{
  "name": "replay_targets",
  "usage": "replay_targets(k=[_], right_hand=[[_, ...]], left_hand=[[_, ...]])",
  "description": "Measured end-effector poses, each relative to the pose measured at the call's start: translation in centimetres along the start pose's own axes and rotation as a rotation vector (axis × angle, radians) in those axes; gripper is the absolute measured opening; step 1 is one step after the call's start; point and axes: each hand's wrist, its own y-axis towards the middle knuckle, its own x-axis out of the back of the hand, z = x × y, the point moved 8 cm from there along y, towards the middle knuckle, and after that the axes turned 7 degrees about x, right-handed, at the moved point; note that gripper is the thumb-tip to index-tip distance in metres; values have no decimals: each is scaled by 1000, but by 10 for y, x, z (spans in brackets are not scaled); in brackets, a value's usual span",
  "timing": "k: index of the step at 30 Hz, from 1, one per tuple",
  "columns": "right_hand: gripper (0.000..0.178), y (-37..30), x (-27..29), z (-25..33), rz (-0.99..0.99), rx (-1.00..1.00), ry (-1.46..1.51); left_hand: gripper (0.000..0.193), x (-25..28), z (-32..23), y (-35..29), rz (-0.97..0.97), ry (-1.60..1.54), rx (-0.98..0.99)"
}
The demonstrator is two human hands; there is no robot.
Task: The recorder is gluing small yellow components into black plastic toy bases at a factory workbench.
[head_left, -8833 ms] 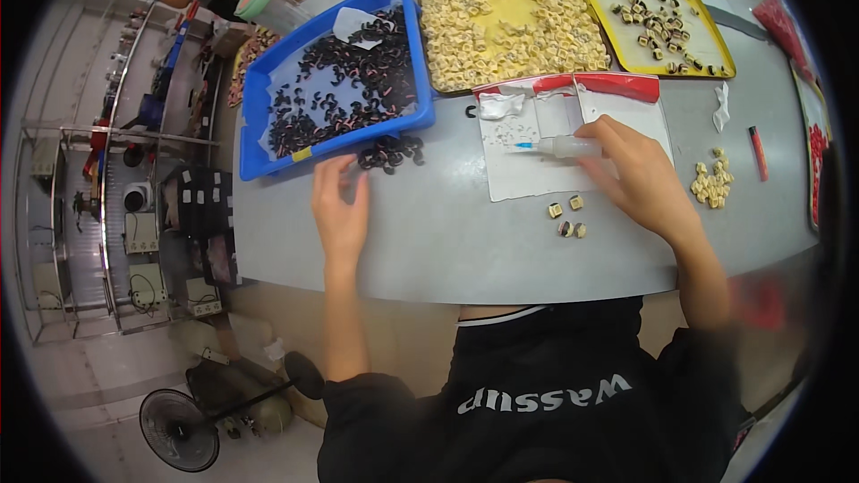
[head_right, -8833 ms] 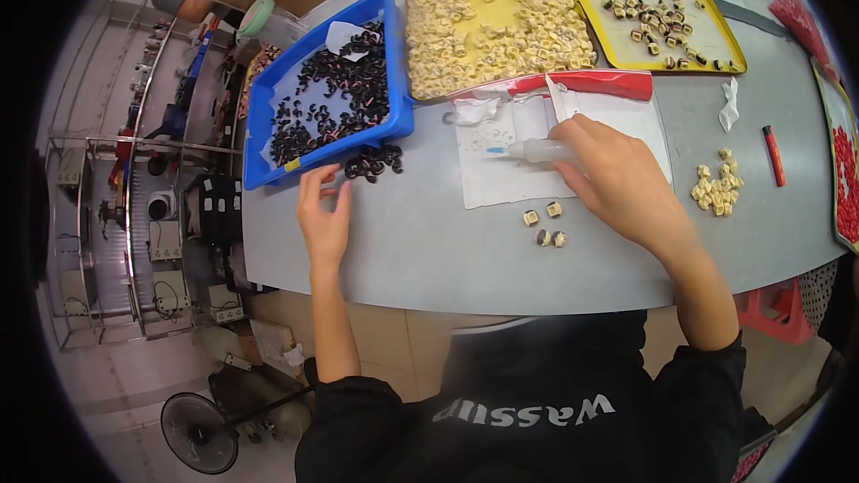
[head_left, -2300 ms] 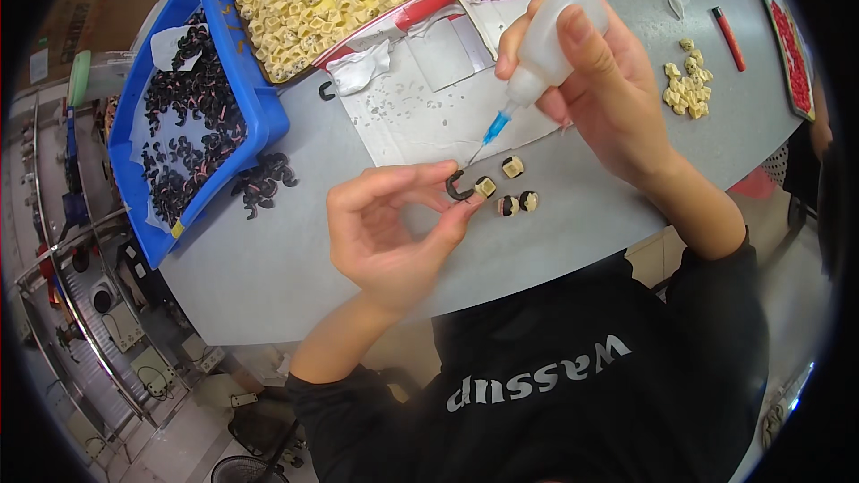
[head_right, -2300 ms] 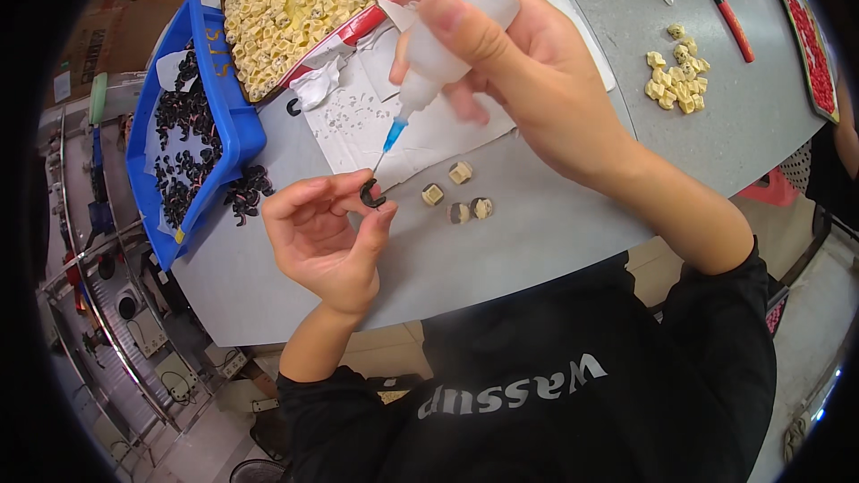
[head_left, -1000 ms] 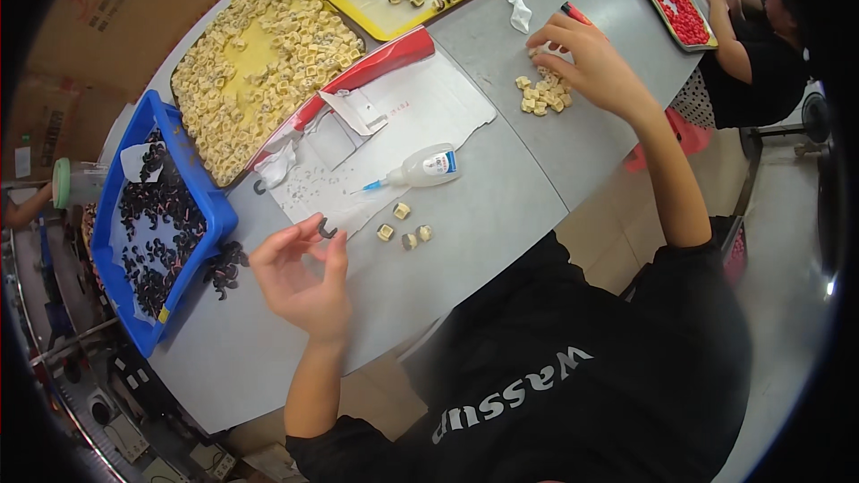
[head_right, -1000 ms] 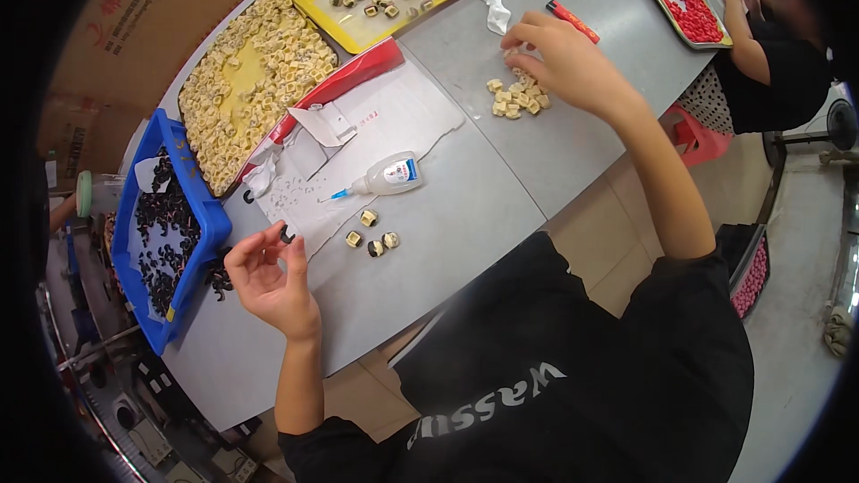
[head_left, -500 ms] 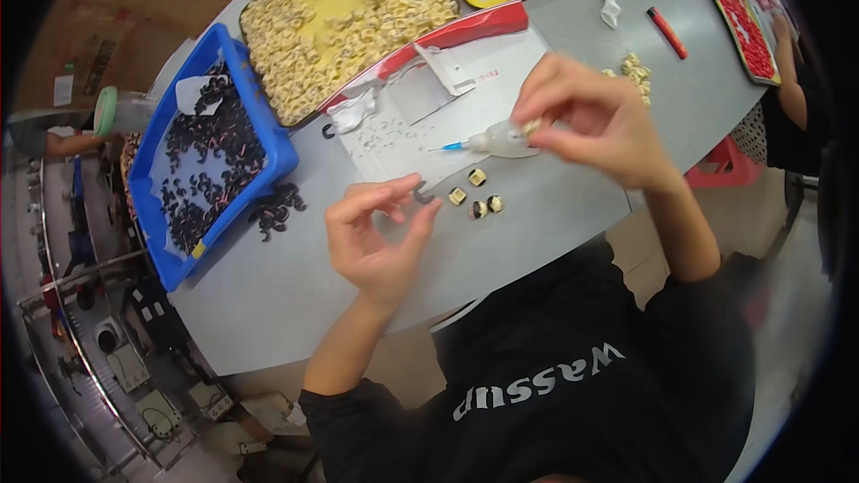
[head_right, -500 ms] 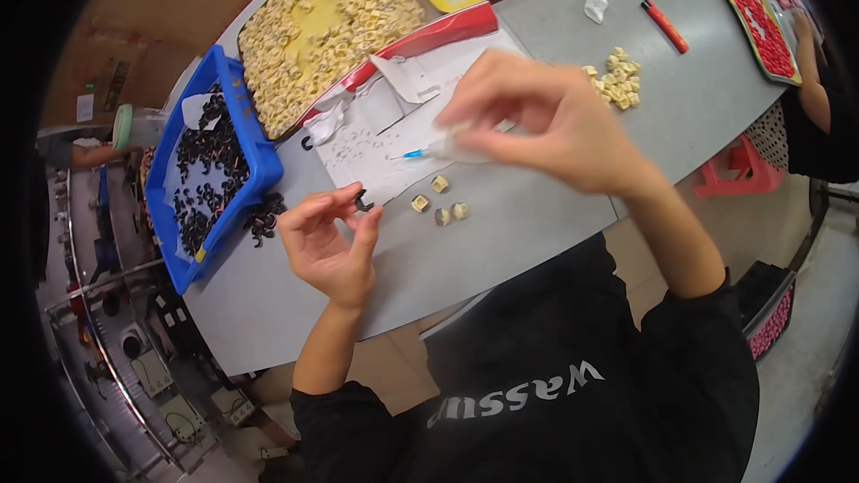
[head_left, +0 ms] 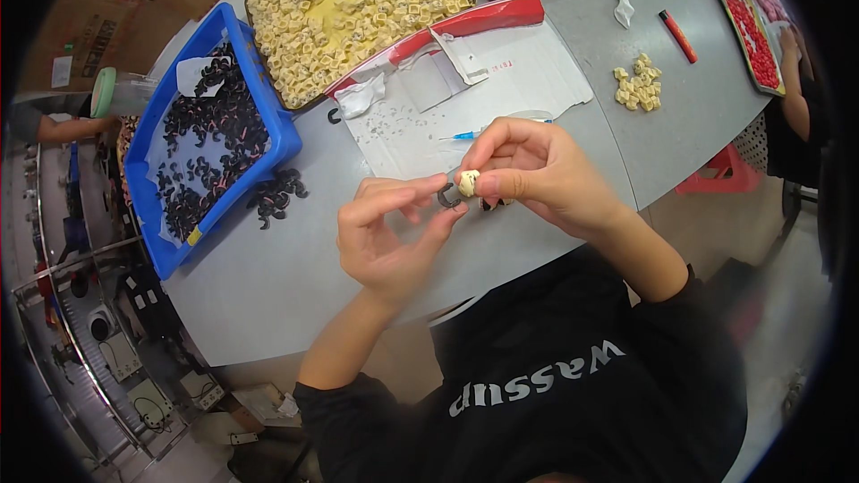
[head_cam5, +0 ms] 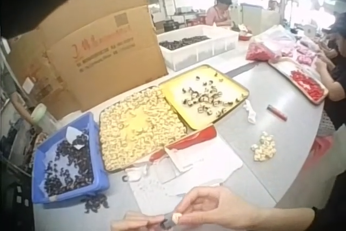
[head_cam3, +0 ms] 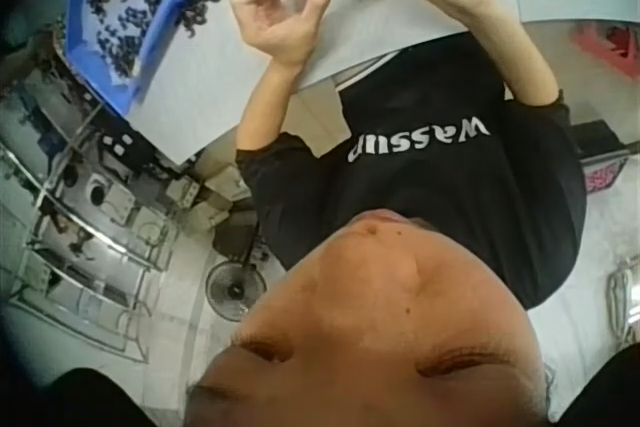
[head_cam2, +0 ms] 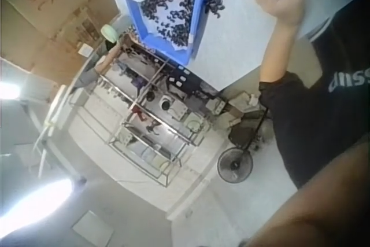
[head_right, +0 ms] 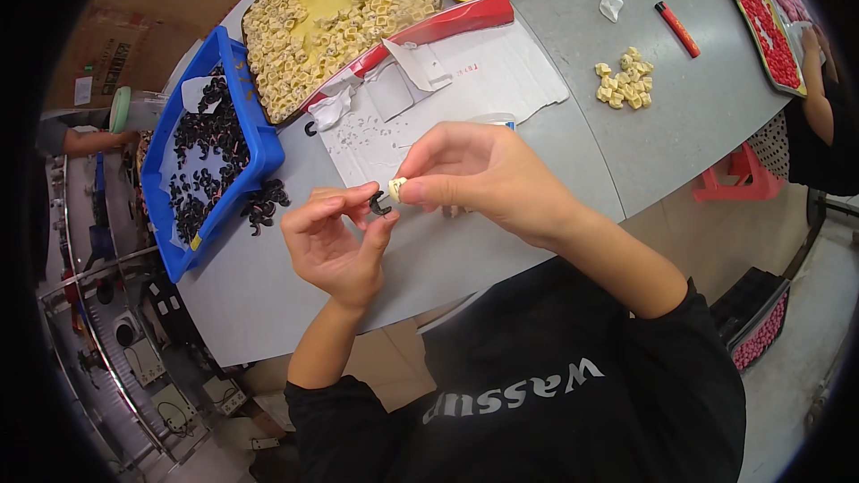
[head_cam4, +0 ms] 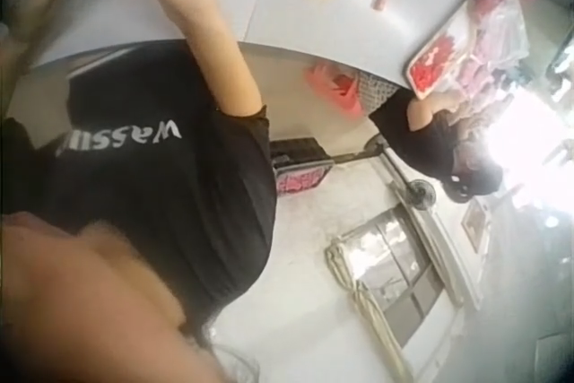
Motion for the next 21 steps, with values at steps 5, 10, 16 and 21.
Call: replay_targets(k=[5, 10, 16, 21], right_hand=[[15, 0, -8, -4, 47, -44, 48], [13, 1, -11, -4, 88, -35, 82], [12, 2, -9, -5, 109, -27, 52], [12, 3, -9, -2, 85, -59, 11]], left_hand=[[48, 0, -1, -1, 11, -5, -5], [49, -2, -3, 0, 35, -6, -7], [48, -2, -4, -1, 46, 10, 13], [48, -2, -2, -2, 58, 61, 39]])
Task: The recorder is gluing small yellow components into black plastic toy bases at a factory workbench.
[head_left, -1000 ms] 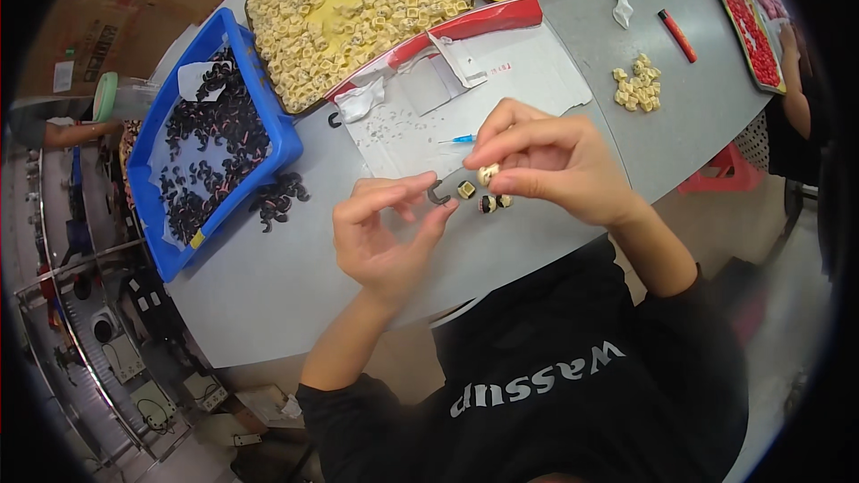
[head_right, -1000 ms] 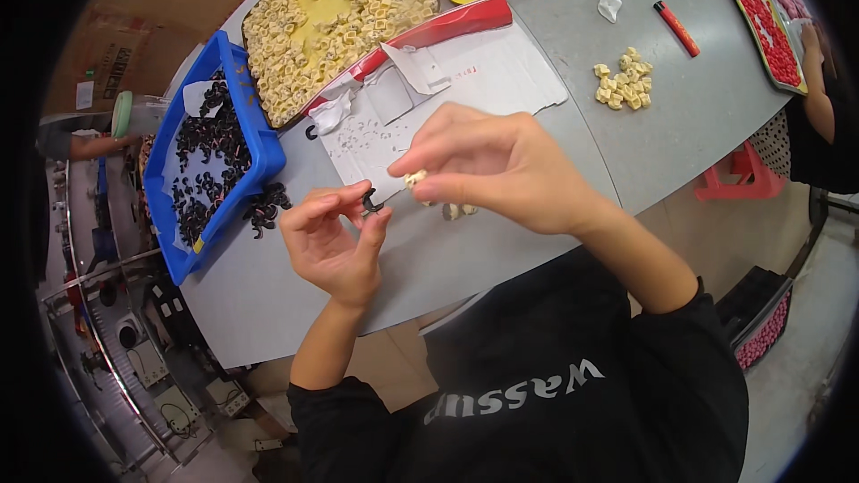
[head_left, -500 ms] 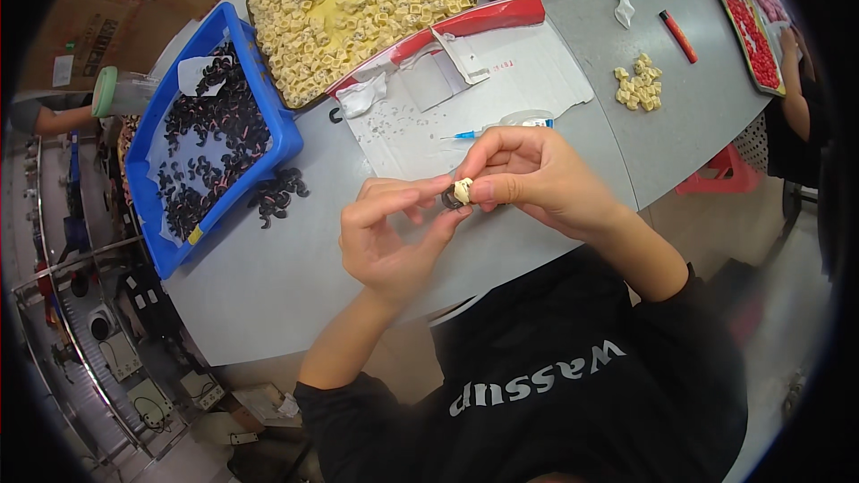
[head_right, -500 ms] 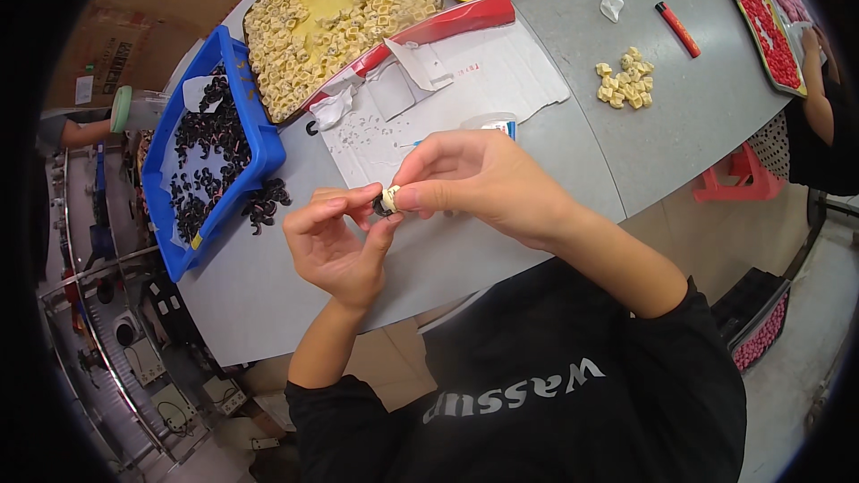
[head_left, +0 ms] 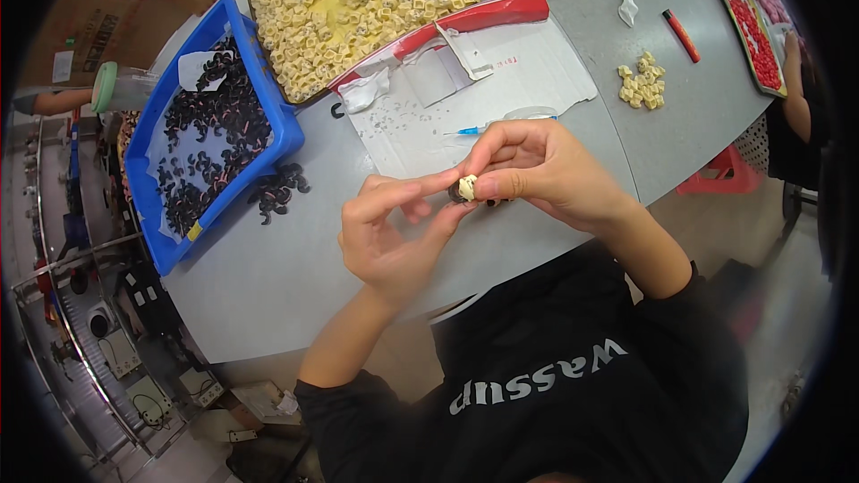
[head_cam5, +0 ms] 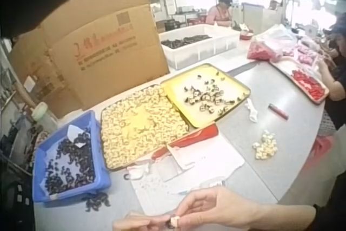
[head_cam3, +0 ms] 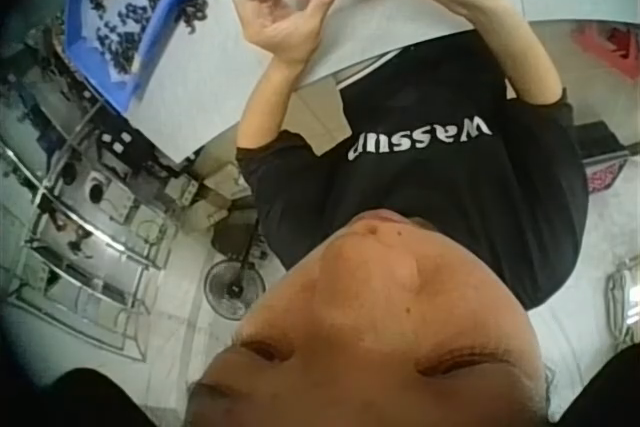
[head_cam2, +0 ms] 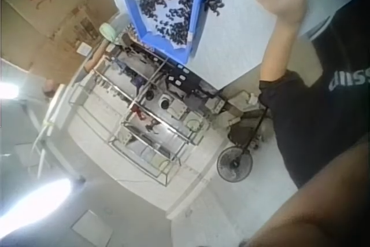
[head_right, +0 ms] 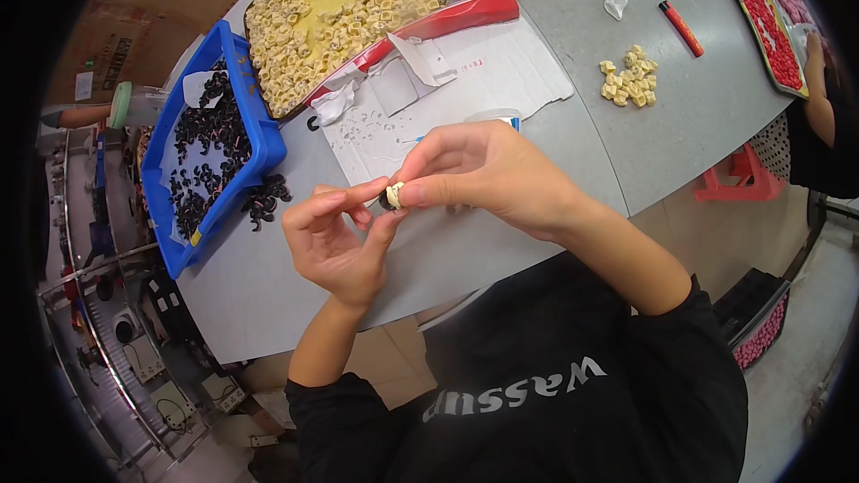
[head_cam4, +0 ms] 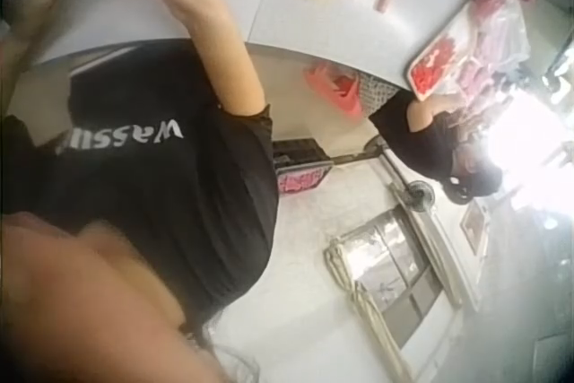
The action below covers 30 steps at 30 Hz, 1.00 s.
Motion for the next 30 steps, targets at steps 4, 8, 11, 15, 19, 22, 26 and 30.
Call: replay_targets(k=[4, 8, 11, 15, 19, 22, 26, 30], right_hand=[[11, 0, 1, 2, -4, -4, -93], [11, 1, -4, -4, 42, 12, 21], [15, -1, -9, -6, 71, -3, 117], [23, -2, -9, -8, 55, 18, 184], [33, 0, -9, -10, 45, 43, 252], [37, 1, -9, -10, 13, 34, 255], [38, 1, -9, -12, 22, 48, 252], [41, 0, -9, -13, 14, 25, 264]], left_hand=[[48, 0, 0, -1, -3, 43, 3], [47, 0, -3, -1, 5, 24, -22], [48, -1, -5, 0, -3, -4, -73], [48, 0, -7, -1, 2, -17, -76], [48, 0, -6, -1, 1, -43, -61], [48, 2, -5, -1, 2, -56, -53], [49, 1, -6, -1, 3, -81, -56], [50, -1, -6, -3, 20, -88, -52]])
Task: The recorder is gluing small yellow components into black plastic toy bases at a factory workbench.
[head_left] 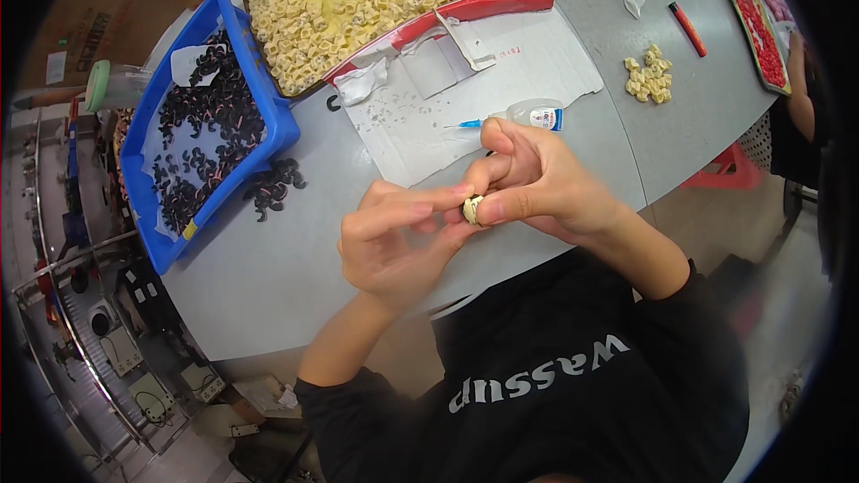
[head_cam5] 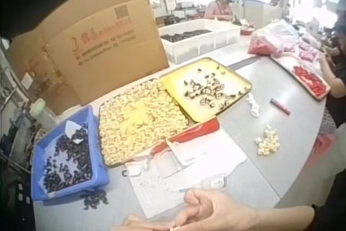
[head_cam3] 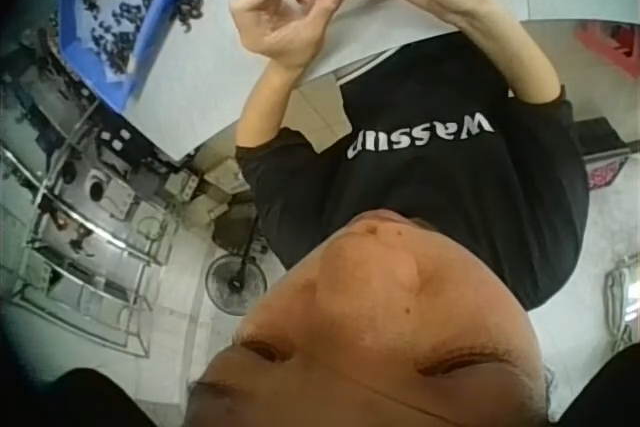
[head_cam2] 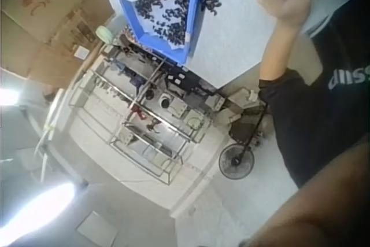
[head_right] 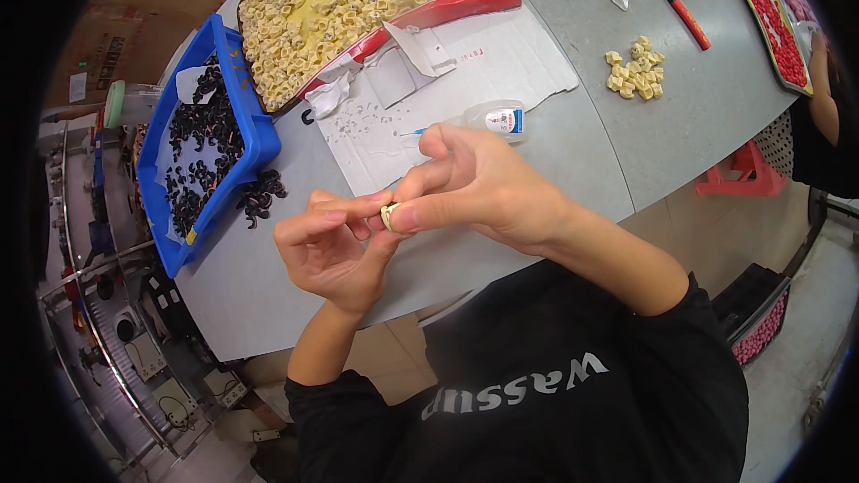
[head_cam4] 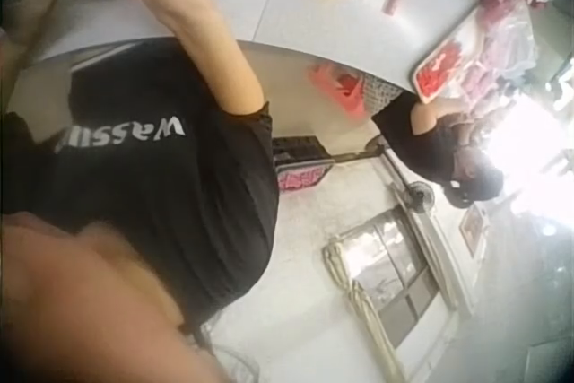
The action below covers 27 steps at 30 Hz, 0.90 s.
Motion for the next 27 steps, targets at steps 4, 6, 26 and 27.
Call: replay_targets(k=[4, 6, 26, 27], right_hand=[[46, -3, 0, 3, 41, 16, -36], [49, -4, -2, 5, 55, 15, -47], [60, -16, -22, -5, 266, -52, 46], [60, -16, -22, -6, 264, -56, 48]], left_hand=[[49, -4, -1, 1, 31, -43, 16], [48, -7, -4, 3, 54, -13, 15], [42, -19, -14, 3, 162, -165, -3], [42, -19, -14, 3, 160, -166, 2]])
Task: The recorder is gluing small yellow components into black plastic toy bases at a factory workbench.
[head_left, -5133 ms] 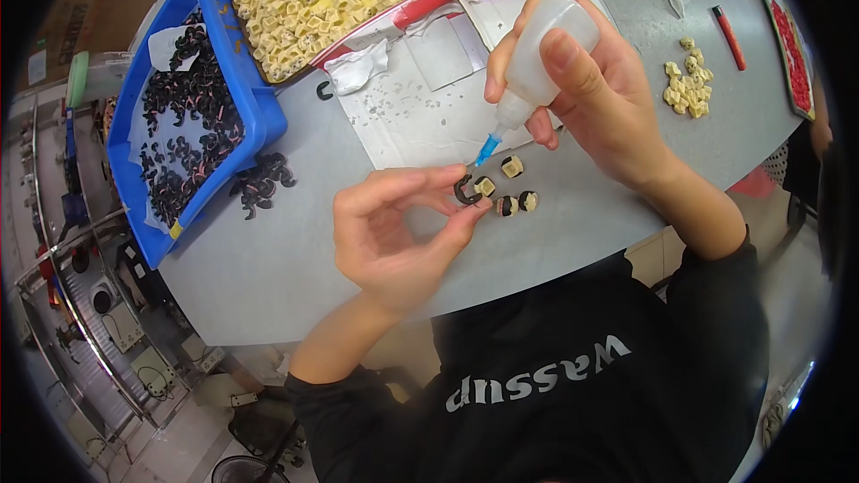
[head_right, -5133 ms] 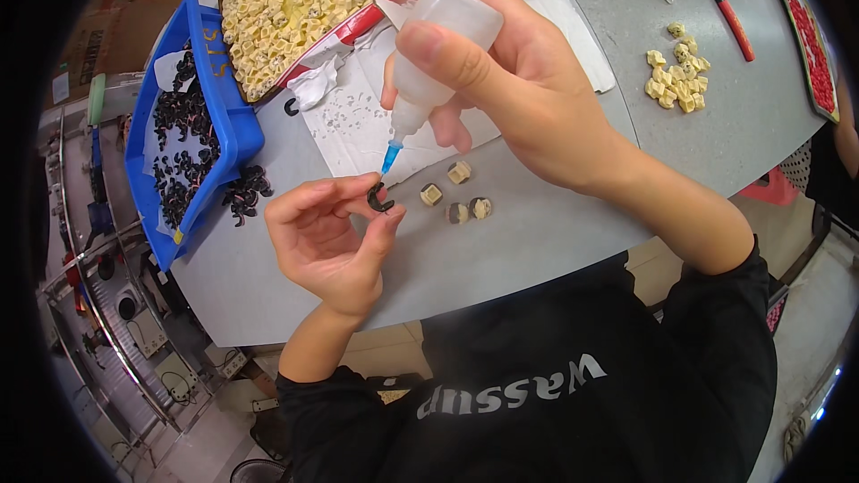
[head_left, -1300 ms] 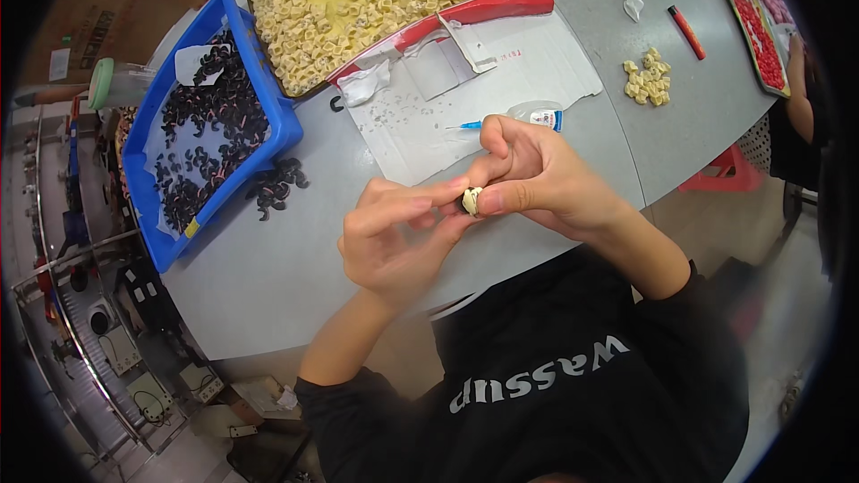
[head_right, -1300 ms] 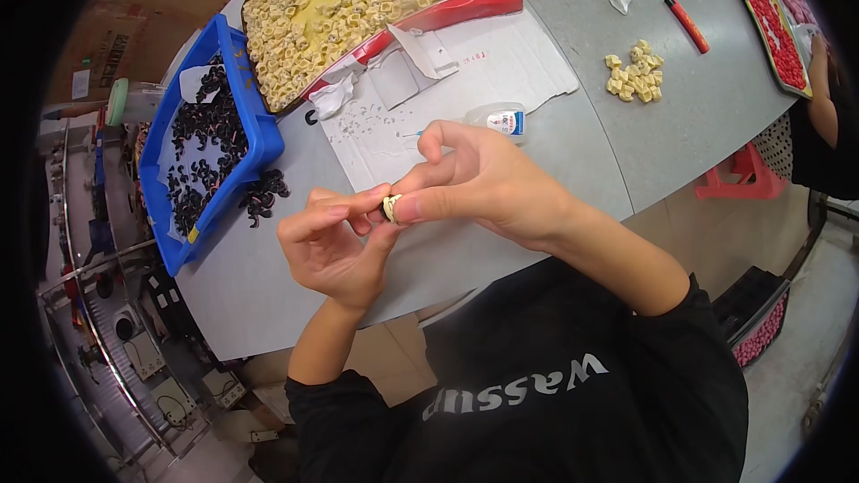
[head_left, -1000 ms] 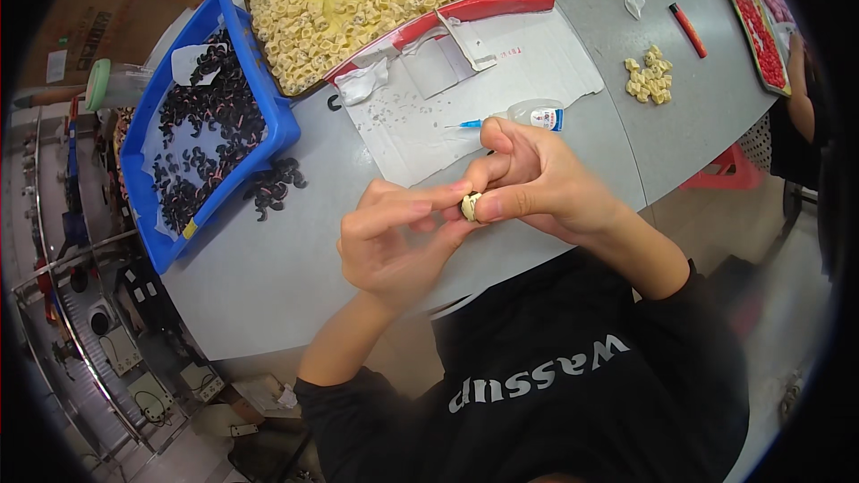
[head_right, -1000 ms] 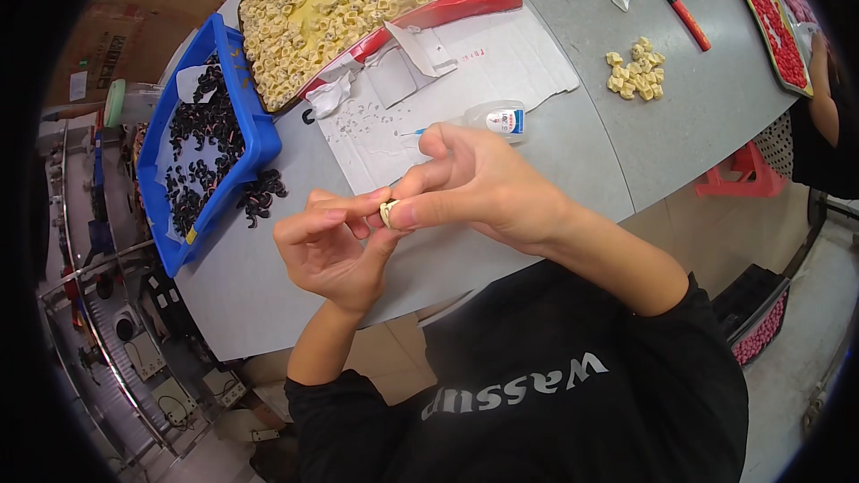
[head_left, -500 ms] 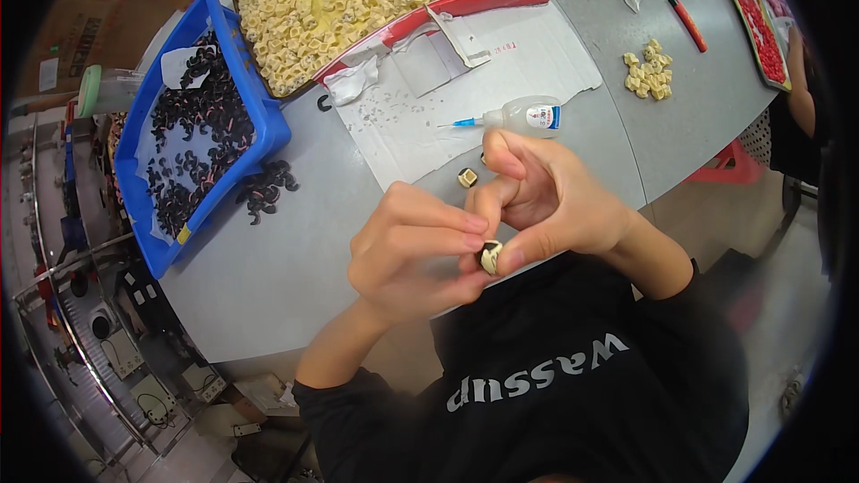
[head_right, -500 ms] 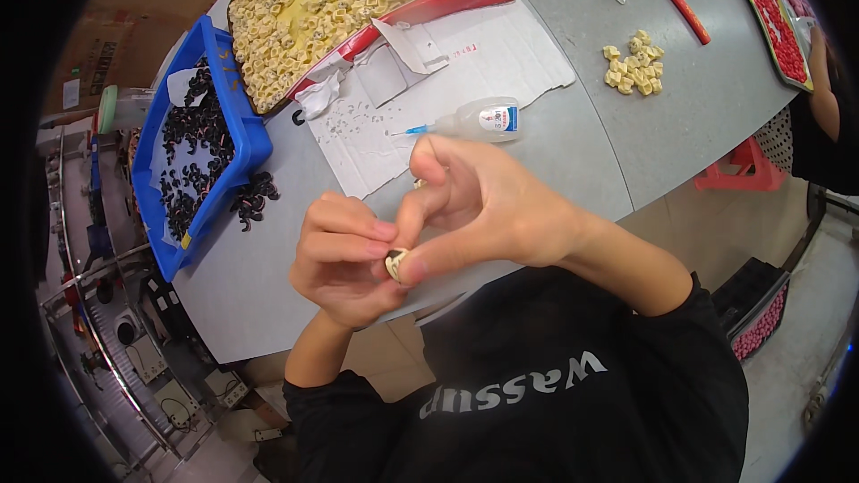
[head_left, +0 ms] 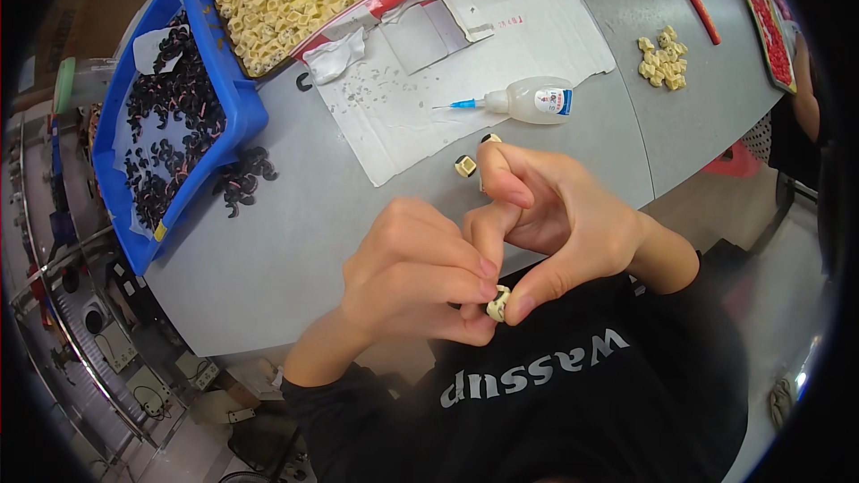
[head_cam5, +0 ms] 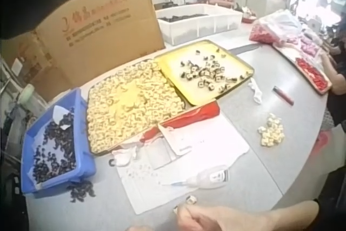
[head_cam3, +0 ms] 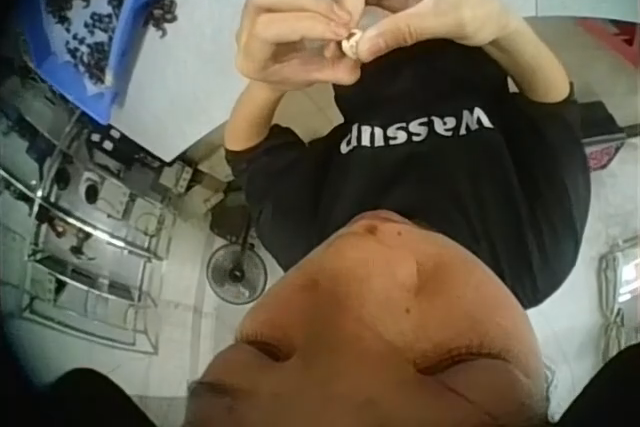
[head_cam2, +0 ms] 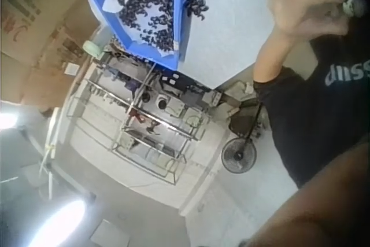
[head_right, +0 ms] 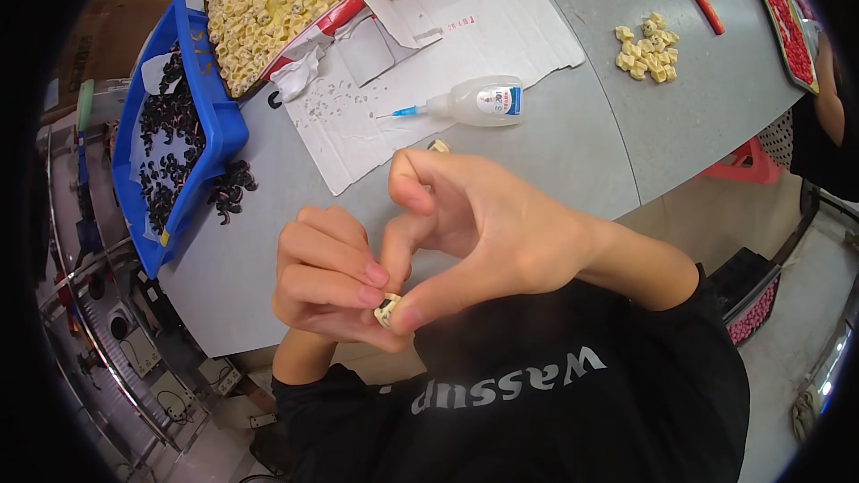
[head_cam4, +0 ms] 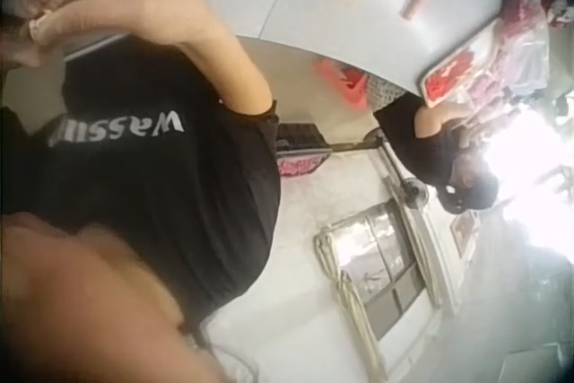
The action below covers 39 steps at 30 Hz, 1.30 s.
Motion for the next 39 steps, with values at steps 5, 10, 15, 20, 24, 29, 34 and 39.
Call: replay_targets(k=[5, 10, 15, 20, 24, 29, 34, 39], right_hand=[[61, 1, -1, -2, 19, -9, -12], [61, 1, -1, -6, 14, -22, -8], [62, 1, -2, -7, 12, -35, -24], [61, 1, -3, -7, 13, -26, -24], [61, 1, -3, -8, 6, -25, -13], [61, 1, -6, -8, 24, -30, -12], [61, 1, -6, -7, 25, -44, -29], [61, 0, -8, -7, 26, -36, -17]], left_hand=[[37, 1, -1, 0, -12, 11, -18], [31, -1, -3, 10, 82, -64, -48], [20, -6, -4, 11, 188, -97, -54], [21, -6, -5, 10, 195, -84, -36], [23, -5, -3, 6, 192, -103, -51], [27, 3, -1, -4, 18, -131, -112], [28, 2, 1, -5, -2, -145, -94], [27, 0, -4, 1, 17, -134, -117]])
